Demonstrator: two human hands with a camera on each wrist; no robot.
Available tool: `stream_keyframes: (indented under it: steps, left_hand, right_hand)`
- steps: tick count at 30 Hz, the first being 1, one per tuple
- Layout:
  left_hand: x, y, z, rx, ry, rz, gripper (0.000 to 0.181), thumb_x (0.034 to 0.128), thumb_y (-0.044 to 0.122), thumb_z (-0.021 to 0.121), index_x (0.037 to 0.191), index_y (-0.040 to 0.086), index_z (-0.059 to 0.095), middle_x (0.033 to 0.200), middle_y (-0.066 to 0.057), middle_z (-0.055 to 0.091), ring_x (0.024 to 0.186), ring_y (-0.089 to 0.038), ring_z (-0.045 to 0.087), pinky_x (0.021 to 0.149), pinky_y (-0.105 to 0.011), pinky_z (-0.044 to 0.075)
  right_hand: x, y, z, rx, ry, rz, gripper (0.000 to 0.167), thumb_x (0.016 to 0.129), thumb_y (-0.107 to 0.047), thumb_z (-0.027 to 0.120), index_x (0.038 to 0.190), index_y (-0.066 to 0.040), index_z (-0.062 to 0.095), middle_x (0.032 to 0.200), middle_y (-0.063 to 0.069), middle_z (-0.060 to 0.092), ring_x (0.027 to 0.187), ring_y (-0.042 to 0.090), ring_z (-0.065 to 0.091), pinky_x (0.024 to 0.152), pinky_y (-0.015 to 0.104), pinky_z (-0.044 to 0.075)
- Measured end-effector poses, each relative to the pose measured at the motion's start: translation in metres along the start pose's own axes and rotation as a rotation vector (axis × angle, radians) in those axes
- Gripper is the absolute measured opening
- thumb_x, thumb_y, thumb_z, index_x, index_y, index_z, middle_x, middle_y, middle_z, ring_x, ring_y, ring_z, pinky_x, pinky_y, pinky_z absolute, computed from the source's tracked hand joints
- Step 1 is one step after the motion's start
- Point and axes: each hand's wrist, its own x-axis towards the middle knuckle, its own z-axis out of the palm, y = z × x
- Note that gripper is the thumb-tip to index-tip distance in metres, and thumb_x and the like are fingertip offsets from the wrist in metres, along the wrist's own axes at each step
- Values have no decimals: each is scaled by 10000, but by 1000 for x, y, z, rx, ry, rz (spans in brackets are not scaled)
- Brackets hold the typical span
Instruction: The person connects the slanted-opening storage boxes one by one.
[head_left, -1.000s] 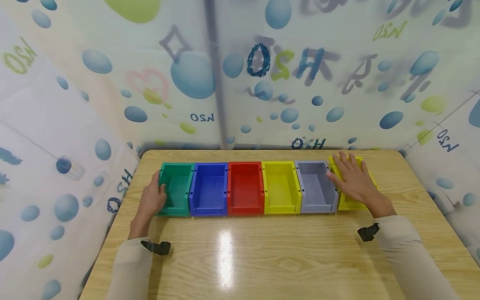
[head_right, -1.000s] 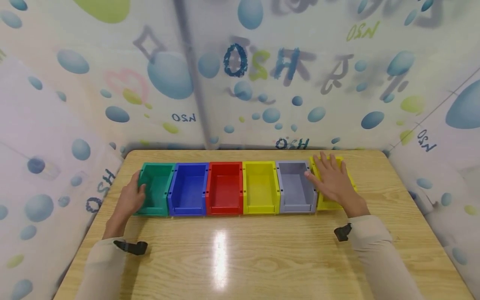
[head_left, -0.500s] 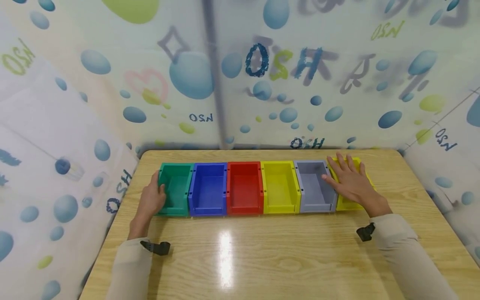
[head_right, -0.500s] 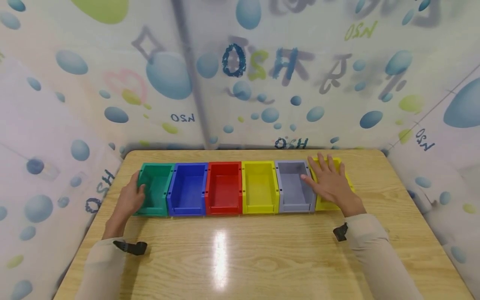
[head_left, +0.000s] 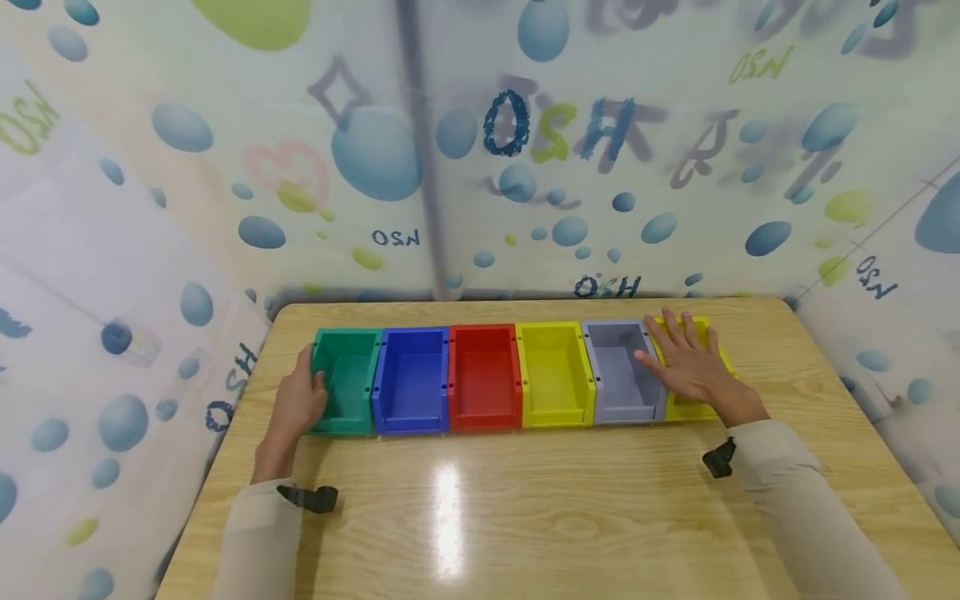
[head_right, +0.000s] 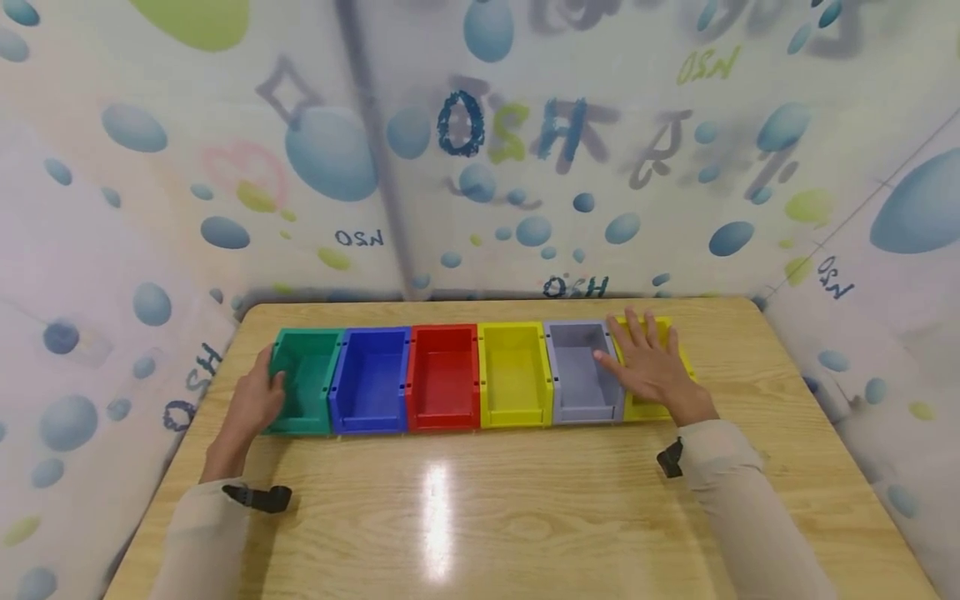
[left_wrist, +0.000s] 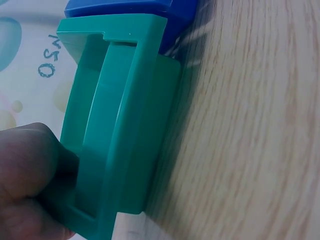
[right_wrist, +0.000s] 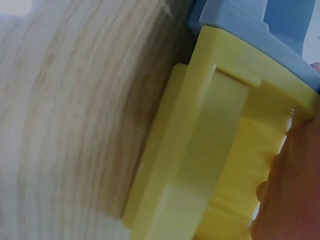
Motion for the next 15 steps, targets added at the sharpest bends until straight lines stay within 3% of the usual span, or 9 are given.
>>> stream_keyframes:
  steps: [6,15]
  left_hand:
    - [1,-3,0,-11,-6,-13,569,1068,93,285,1569,-8,35,1501,-400,284,1363,-569,326,1085,-683,310]
    - [1,-12,-1,-25,4,11,569,1061,95,296,1564,-24,59,1487,-400,312,1343,-573,350,1074,-686,322]
  right_hand:
    - [5,1,3,17,38,0,821,1008,-642,283,1607,-138,36,1648,215,-92,1471,445,-219,1084,733,-169]
    - [4,-6,6,-47,41,8,823,1002,-657,278,1608,-155,41,1646,235,-29,1480,486,-135,1105,741,-106]
